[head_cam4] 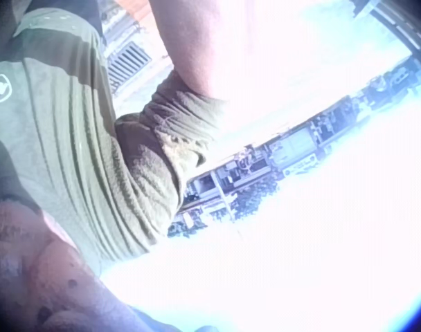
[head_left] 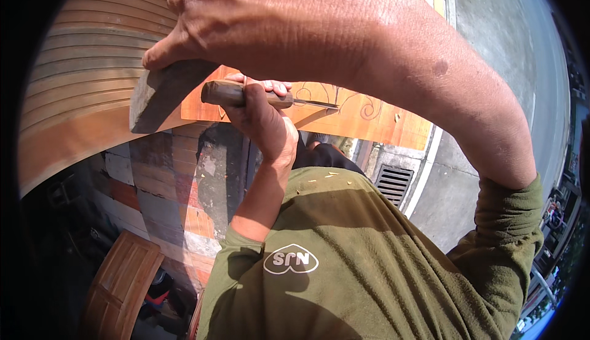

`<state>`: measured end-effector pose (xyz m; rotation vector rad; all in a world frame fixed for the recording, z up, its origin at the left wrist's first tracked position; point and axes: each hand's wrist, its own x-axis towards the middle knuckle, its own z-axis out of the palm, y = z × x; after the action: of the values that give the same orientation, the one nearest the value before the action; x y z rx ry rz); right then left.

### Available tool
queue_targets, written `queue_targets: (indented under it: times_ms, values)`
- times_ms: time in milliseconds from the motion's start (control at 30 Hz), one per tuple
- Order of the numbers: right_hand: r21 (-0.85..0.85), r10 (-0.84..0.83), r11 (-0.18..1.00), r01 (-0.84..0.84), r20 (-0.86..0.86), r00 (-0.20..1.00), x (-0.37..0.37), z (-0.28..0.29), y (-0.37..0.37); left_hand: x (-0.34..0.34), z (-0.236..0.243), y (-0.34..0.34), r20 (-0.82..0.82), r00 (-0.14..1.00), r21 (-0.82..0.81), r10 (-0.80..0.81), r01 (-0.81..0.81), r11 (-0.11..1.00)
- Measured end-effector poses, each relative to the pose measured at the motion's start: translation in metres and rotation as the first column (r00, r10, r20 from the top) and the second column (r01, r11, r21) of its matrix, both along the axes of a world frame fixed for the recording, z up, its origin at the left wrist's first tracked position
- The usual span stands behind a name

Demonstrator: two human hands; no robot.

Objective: The person carves decorative patterns into a wooden door panel using a chisel and a wooden mallet.

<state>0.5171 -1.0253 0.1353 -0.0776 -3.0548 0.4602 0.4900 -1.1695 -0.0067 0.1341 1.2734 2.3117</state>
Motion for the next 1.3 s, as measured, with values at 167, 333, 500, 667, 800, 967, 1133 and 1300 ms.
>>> queue_targets:
  times_ms: [167, 333, 500, 667, 800, 967, 1133, 1300]
  values:
    - [0.019, -0.028, 0.999, 0.028, -0.001, 1.000, 0.003, 0.004, 0.010, -0.002, -0.011, 0.012, 0.051, 0.996, -0.002, -0.069, 0.069, 0.998]
    - [0.014, -0.025, 1.000, 0.026, -0.019, 0.999, -0.002, 0.002, 0.020, -0.010, 0.001, 0.033, 0.041, 0.998, 0.024, -0.037, 0.036, 0.999]
    - [0.021, -0.048, 0.999, 0.049, -0.031, 0.998, 0.002, 0.006, 0.025, -0.013, -0.007, 0.041, 0.055, 0.996, 0.039, -0.071, 0.069, 0.997]
    - [0.035, -0.070, 0.997, 0.071, -0.049, 0.996, 0.006, 0.006, 0.029, -0.011, -0.008, 0.052, 0.063, 0.991, 0.041, -0.118, 0.116, 0.992]
    - [0.041, -0.078, 0.996, 0.082, -0.089, 0.993, 0.002, 0.007, 0.037, -0.016, -0.009, 0.055, 0.042, 0.989, 0.048, -0.143, 0.141, 0.989]
    - [0.045, -0.145, 0.987, 0.151, -0.118, 0.982, 0.015, 0.012, 0.046, -0.009, -0.001, 0.068, 0.009, 0.974, 0.014, -0.226, 0.226, 0.974]
    - [0.047, -0.230, 0.970, 0.239, -0.152, 0.961, 0.024, 0.010, 0.062, -0.017, -0.007, 0.077, -0.011, 0.949, 0.004, -0.315, 0.316, 0.949]
    - [0.008, -0.279, 0.959, 0.282, -0.123, 0.952, 0.040, 0.009, 0.089, -0.018, -0.008, 0.092, -0.093, 0.899, 0.005, -0.429, 0.431, 0.902]
